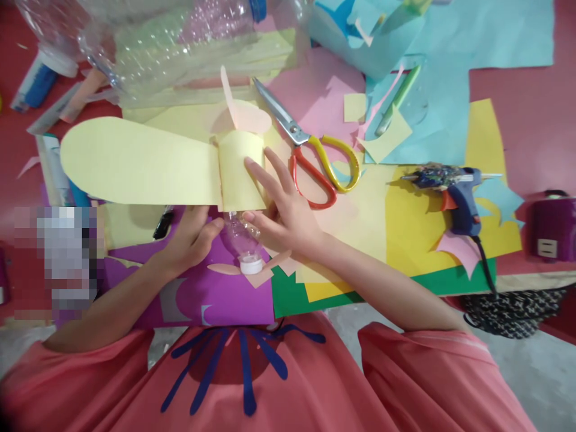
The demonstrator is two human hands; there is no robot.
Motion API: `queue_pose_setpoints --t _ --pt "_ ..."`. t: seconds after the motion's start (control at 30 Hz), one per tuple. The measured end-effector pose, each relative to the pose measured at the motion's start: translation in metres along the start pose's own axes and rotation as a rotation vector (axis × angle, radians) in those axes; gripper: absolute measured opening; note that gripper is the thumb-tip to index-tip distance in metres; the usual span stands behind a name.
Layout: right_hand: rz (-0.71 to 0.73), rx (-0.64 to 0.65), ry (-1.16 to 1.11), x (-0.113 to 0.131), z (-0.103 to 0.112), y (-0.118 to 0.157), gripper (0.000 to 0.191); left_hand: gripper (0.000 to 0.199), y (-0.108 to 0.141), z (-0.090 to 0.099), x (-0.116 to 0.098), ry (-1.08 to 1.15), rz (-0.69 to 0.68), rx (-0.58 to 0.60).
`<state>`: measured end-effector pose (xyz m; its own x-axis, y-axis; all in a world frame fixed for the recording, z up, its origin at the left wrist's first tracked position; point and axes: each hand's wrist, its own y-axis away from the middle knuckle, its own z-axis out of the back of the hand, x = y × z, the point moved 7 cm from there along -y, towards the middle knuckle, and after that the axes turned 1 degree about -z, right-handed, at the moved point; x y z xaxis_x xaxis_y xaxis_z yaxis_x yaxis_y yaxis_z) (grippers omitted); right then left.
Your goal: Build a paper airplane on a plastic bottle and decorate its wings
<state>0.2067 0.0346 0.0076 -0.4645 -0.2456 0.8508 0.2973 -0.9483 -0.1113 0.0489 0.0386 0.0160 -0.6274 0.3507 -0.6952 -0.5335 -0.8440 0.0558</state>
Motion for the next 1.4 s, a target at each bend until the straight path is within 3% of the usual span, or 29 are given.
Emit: queue_pose_setpoints --t 0.2,0.4,0.73,1.0,1.23,1.4 --pt "0.073 -0.006 -0.032 0.004 0.001 -0.002 0.074 0.052 -0.001 -0.004 0.000 0.051 -0.017 0.040" --pt "0.047 -0.030 -0.039 0.000 0.000 -0.003 0.081 0.063 0.001 -0.006 0.004 -0.018 0.035 0.070" --pt "0.190 -0.067 0.054 0.012 0.007 0.000 0.070 0.085 0.007 -0.008 0.006 -0.077 -0.002 0.068" --pt "0.136 -0.037 0.108 0.008 0.007 -0.002 0.072 0.084 0.006 -0.008 0.002 -0.099 0.006 0.105" --pt "0.176 -0.035 0.112 0.012 0.006 -0.001 0.070 0.086 0.003 -0.009 0.001 -0.149 0.043 0.138" --pt "0.142 -0.001 0.100 0.011 0.004 -0.001 0.071 0.074 0.003 -0.007 -0.002 -0.121 0.049 0.143"
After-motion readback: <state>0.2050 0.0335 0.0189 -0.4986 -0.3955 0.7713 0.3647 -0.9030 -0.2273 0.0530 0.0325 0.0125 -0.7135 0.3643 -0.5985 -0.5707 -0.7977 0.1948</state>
